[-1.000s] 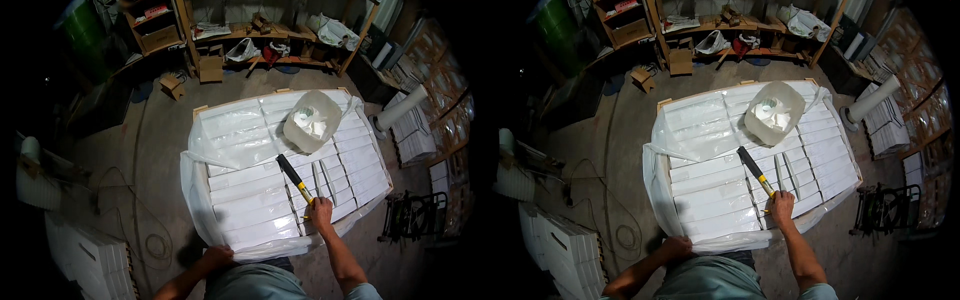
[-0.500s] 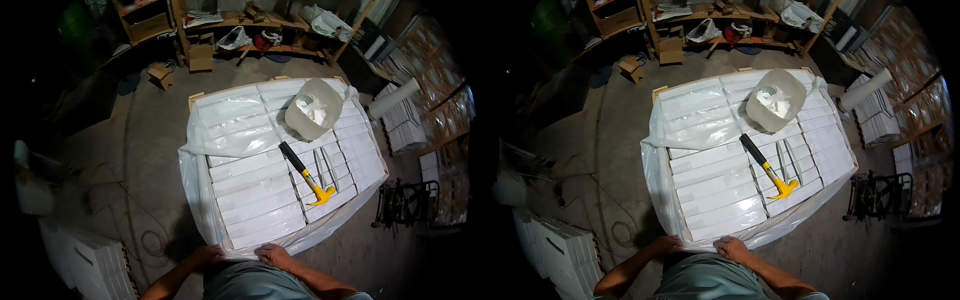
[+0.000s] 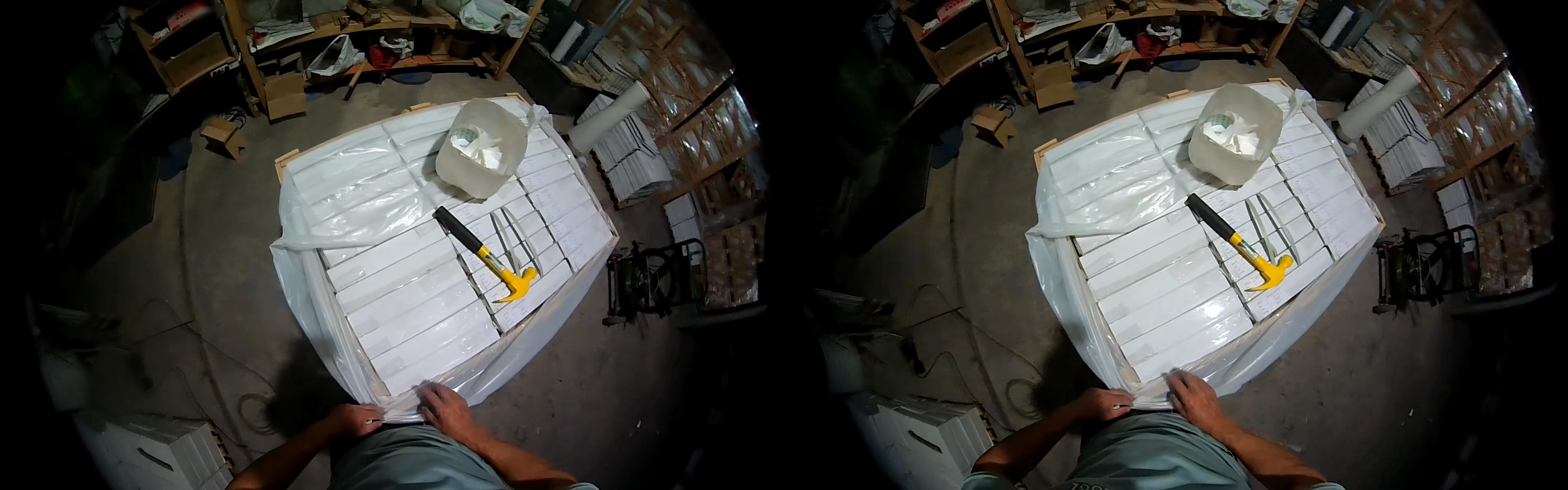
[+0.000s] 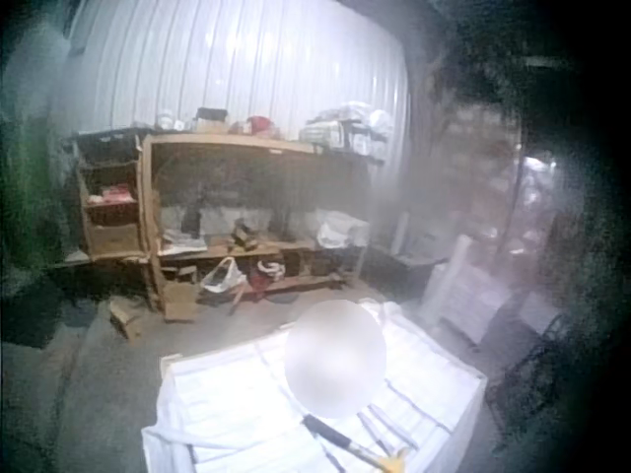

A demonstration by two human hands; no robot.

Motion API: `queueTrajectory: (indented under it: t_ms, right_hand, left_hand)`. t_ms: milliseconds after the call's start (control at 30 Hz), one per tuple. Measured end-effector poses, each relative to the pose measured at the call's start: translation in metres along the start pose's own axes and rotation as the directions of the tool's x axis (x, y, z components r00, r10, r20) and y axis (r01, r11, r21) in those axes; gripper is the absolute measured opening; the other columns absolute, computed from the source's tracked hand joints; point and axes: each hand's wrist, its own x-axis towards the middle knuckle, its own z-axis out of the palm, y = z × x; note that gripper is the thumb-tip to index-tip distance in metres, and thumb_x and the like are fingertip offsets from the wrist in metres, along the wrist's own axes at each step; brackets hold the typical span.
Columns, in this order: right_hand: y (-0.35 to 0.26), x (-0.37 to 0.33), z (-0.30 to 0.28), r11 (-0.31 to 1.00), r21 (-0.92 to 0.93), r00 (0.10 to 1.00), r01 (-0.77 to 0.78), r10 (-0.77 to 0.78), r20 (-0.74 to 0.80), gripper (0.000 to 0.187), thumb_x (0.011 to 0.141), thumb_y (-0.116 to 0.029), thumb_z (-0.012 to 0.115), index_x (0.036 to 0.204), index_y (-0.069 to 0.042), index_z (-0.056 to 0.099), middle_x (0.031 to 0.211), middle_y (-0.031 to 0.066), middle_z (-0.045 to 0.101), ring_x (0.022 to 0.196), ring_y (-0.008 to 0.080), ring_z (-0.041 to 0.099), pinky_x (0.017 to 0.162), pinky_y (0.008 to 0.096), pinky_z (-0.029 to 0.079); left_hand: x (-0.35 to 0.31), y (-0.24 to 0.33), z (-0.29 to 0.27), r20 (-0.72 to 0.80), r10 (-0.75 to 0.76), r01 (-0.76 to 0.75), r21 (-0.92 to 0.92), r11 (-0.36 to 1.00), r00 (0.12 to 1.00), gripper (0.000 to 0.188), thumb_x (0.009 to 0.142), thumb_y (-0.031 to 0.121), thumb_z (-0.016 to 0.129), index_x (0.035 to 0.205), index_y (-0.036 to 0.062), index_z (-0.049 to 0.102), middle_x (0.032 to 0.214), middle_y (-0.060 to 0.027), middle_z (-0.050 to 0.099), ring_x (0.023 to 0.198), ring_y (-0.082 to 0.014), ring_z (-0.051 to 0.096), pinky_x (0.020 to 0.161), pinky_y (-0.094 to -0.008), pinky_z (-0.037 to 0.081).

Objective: The person stands at a pallet of white boxes and repeatedly picks small white labels from a nearby bin, peels them, and places them on the boxes. The person handles labels one at a time and moves along the pallet to apply them to different boxes.

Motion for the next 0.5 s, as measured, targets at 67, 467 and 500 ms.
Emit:
queueTrajectory:
  t_ms: [67,467,500]
  right_hand:
    - [0.01,0.004,0.005,0.999,-0.004,0.996,0.047,-0.047,0.081,0.029,0.081,-0.009,0.066,0.11,-0.005,0.063,0.116,0.0118,0.06,0.095,0.032,0.063,0.081,0.0409,0.053]
    - [0.075,-0.023,0.05,0.962,0.111,0.912,0.25,-0.273,0.307,0.015,0.083,-0.015,0.063,0.095,-0.008,0.068,0.097,0.0098,0.067,0.093,0.0283,0.064,0.084,0.0406,0.052]
    - [0.081,-0.026,0.055,0.964,0.12,0.907,0.238,-0.265,0.327,0.016,0.084,-0.018,0.063,0.096,-0.009,0.068,0.098,0.0101,0.067,0.093,0.0289,0.064,0.085,0.0414,0.052]
  left_hand:
    - [0.001,-0.006,0.013,0.011,-0.008,0.008,-0.009,1.0,1.0,0.021,0.09,0.025,0.061,0.104,0.0099,0.069,0.112,-0.0065,0.068,0.092,-0.0239,0.068,0.077,-0.0336,0.056]
    - [-0.012,-0.021,0.024,0.176,-0.474,0.502,-0.421,0.756,0.863,0.034,0.095,0.026,0.054,0.122,0.0067,0.064,0.124,-0.012,0.061,0.102,-0.0248,0.061,0.09,-0.0337,0.047]
    - [-0.009,-0.03,0.03,0.156,-0.411,0.44,-0.288,0.851,0.898,0.034,0.095,0.026,0.054,0.122,0.0071,0.064,0.127,-0.0134,0.061,0.106,-0.027,0.062,0.093,-0.0352,0.047]
